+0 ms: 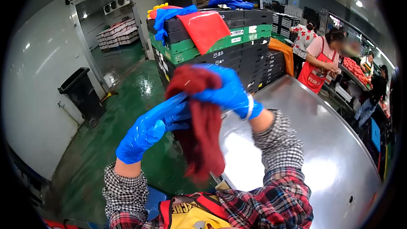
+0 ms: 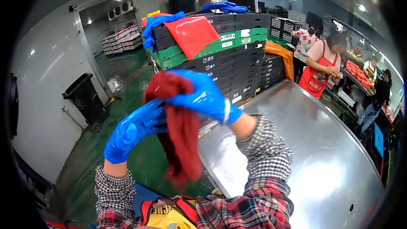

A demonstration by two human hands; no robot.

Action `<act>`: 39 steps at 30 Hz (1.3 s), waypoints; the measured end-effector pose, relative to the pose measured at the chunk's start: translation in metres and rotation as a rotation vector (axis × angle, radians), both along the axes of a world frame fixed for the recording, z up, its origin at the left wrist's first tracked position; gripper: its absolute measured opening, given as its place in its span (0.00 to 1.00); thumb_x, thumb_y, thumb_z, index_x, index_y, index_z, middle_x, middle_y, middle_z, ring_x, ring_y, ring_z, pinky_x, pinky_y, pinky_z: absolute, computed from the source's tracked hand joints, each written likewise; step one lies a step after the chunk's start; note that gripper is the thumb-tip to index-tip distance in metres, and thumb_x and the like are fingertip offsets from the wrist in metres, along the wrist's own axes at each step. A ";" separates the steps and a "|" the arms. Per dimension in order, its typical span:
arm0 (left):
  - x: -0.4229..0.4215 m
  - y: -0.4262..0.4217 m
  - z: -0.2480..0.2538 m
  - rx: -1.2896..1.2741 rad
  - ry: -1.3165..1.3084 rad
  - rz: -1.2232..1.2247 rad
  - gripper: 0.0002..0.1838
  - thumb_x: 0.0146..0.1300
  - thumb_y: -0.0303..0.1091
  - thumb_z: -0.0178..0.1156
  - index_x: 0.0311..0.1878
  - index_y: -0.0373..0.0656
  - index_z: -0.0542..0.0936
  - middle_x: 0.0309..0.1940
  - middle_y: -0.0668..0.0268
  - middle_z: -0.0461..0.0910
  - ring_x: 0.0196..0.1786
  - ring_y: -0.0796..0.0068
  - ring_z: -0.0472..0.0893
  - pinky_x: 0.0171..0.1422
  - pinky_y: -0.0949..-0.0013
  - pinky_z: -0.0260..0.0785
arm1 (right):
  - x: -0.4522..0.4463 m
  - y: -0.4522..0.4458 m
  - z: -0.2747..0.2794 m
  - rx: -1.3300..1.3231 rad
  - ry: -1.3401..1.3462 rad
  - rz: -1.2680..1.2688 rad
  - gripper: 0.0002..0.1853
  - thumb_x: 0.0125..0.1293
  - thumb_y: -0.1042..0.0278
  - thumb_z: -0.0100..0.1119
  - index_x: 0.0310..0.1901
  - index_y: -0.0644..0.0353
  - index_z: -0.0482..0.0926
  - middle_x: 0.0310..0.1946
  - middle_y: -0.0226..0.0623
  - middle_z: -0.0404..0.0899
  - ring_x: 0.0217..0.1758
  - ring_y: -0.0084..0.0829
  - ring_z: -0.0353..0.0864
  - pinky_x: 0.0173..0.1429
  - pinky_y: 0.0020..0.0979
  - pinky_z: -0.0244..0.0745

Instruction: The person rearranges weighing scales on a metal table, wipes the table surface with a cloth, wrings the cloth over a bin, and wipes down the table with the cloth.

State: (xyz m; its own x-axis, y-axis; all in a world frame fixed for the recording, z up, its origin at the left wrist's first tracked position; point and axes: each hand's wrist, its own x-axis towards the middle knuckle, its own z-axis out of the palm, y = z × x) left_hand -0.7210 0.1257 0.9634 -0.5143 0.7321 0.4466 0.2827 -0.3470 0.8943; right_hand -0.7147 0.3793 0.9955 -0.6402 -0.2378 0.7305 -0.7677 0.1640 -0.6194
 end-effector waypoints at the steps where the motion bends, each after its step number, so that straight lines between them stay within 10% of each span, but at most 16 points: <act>1: -0.002 0.004 0.012 -0.030 0.006 0.006 0.47 0.66 0.67 0.51 0.77 0.40 0.56 0.68 0.58 0.69 0.64 0.64 0.74 0.67 0.59 0.67 | -0.001 0.023 0.013 0.008 0.059 -0.133 0.31 0.54 0.72 0.73 0.61 0.65 0.76 0.52 0.38 0.82 0.55 0.28 0.79 0.61 0.34 0.74; 9: -0.071 -0.028 0.013 0.348 -0.315 0.067 0.47 0.72 0.69 0.32 0.78 0.36 0.50 0.75 0.52 0.58 0.73 0.58 0.65 0.74 0.52 0.60 | -0.113 0.180 0.185 0.174 0.511 -0.824 0.25 0.60 0.56 0.71 0.54 0.61 0.80 0.48 0.38 0.84 0.51 0.29 0.81 0.57 0.32 0.75; 15: -0.097 -0.073 -0.016 0.656 -0.568 0.069 0.43 0.72 0.63 0.42 0.72 0.29 0.62 0.68 0.48 0.69 0.67 0.53 0.73 0.73 0.49 0.62 | -0.277 0.213 0.180 0.892 0.102 -1.012 0.30 0.69 0.41 0.54 0.60 0.59 0.78 0.57 0.51 0.80 0.60 0.46 0.79 0.66 0.42 0.70; 17: -0.095 -0.084 -0.034 0.700 -0.615 0.213 0.42 0.72 0.62 0.44 0.72 0.30 0.62 0.67 0.48 0.71 0.67 0.54 0.73 0.72 0.50 0.63 | -0.304 0.152 0.117 0.348 0.645 -0.575 0.22 0.75 0.58 0.51 0.61 0.64 0.76 0.62 0.49 0.74 0.60 0.39 0.78 0.64 0.38 0.72; 21: -0.089 -0.090 -0.058 0.629 -0.509 0.319 0.41 0.74 0.63 0.38 0.74 0.36 0.60 0.70 0.53 0.68 0.70 0.58 0.71 0.74 0.53 0.60 | -0.207 -0.078 -0.046 0.110 0.202 0.147 0.20 0.73 0.72 0.53 0.64 0.68 0.72 0.58 0.34 0.75 0.52 0.22 0.73 0.55 0.25 0.69; 24: -0.065 -0.089 -0.075 0.540 -0.530 0.501 0.37 0.76 0.60 0.38 0.75 0.39 0.60 0.70 0.56 0.68 0.71 0.61 0.69 0.76 0.54 0.58 | -0.178 -0.185 -0.113 -0.038 -0.407 0.534 0.15 0.74 0.72 0.53 0.58 0.67 0.77 0.52 0.33 0.79 0.51 0.22 0.76 0.56 0.28 0.72; 29: 0.013 -0.147 -0.140 0.690 -0.417 0.710 0.31 0.79 0.48 0.41 0.78 0.43 0.54 0.77 0.61 0.55 0.77 0.67 0.57 0.80 0.58 0.51 | -0.158 -0.326 -0.206 -0.020 -0.173 0.475 0.16 0.75 0.65 0.53 0.31 0.65 0.81 0.24 0.35 0.80 0.27 0.22 0.76 0.31 0.29 0.69; 37: 0.110 -0.207 -0.172 -0.064 0.164 1.776 0.28 0.79 0.37 0.43 0.78 0.41 0.54 0.75 0.64 0.57 0.76 0.73 0.56 0.79 0.66 0.47 | -0.098 -0.519 -0.270 0.220 -0.593 0.967 0.21 0.76 0.53 0.50 0.30 0.59 0.82 0.21 0.32 0.80 0.22 0.24 0.75 0.28 0.30 0.70; 39: 0.120 -0.260 -0.185 0.591 -0.148 1.570 0.28 0.78 0.39 0.44 0.76 0.41 0.57 0.74 0.62 0.59 0.74 0.69 0.60 0.78 0.64 0.50 | -0.063 -0.542 -0.259 0.267 -1.085 1.274 0.21 0.76 0.48 0.49 0.41 0.58 0.83 0.31 0.31 0.83 0.29 0.25 0.79 0.35 0.30 0.76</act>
State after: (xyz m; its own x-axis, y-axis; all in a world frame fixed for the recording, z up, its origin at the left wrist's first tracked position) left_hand -0.6008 -0.1345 0.7781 -0.5924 -0.7315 0.3377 0.5874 -0.1052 0.8024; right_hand -0.7772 -0.1625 0.7369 -0.1015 -0.9945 -0.0273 0.2434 0.0018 -0.9699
